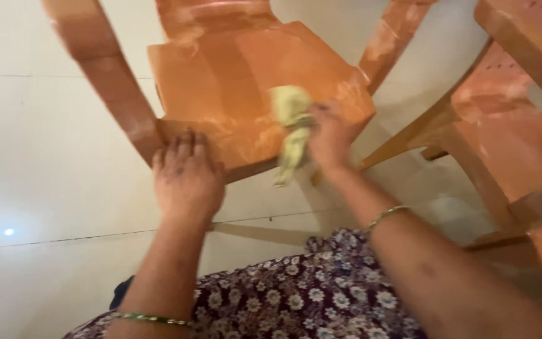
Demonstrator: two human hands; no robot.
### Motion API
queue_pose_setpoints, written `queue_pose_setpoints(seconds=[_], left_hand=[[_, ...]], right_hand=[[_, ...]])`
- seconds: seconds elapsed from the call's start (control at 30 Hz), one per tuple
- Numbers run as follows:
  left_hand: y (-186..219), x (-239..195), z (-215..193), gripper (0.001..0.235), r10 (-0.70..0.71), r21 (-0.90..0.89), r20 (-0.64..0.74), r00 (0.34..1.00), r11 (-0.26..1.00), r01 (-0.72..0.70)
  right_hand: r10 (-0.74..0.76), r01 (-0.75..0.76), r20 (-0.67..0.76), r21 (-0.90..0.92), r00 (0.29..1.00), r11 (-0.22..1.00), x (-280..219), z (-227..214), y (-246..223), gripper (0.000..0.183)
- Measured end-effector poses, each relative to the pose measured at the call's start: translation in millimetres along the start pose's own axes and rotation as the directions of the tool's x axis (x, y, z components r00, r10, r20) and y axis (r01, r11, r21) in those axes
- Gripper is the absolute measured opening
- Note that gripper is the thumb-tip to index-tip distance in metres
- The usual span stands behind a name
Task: The person wipes down the seat, backrest, and armrests of several plastic chairs using a cloth.
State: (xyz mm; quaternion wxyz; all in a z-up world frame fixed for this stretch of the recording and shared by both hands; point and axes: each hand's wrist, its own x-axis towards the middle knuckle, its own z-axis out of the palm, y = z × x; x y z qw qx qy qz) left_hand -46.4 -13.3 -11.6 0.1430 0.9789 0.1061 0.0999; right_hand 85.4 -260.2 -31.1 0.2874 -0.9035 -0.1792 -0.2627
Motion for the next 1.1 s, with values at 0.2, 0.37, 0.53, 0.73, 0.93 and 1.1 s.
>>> queue_pose_setpoints(seconds=[0.2,0.37,0.53,0.73,0.93,1.1], left_hand=[[13,4,-2,0.060,-0.038,-0.025,-0.027,0.999,0.999,0.037],[9,9,-2,0.064,-0.010,-0.039,-0.101,0.995,0.999,0.006],[-5,-9,9,0.060,0.021,-0.098,-0.076,0.997,0.995,-0.029],[-3,-3,2,0.062,-0.018,-0.165,0.037,0.999,0.986,0.024],[1,-1,11,0.066,-0.026,-0.114,0.013,1.000,0.993,0.027],[-7,2,21,0.071,0.007,-0.088,-0.032,0.999,0.996,-0.010]], right_hand=[[0.380,-0.384,-0.055,-0.074,0.923,0.921,-26,5,38,0.037],[0.409,-0.411,0.050,0.149,0.911,0.899,-77,70,-23,0.043],[0.741,-0.699,0.046,0.375,0.670,0.609,-65,47,42,0.028],[0.783,-0.683,0.393,0.729,0.483,0.056,-30,25,45,0.027],[0.388,-0.855,0.774,0.513,0.501,0.082,-100,94,-113,0.064],[0.526,-0.775,0.764,0.569,0.373,-0.276,-64,92,-83,0.054]])
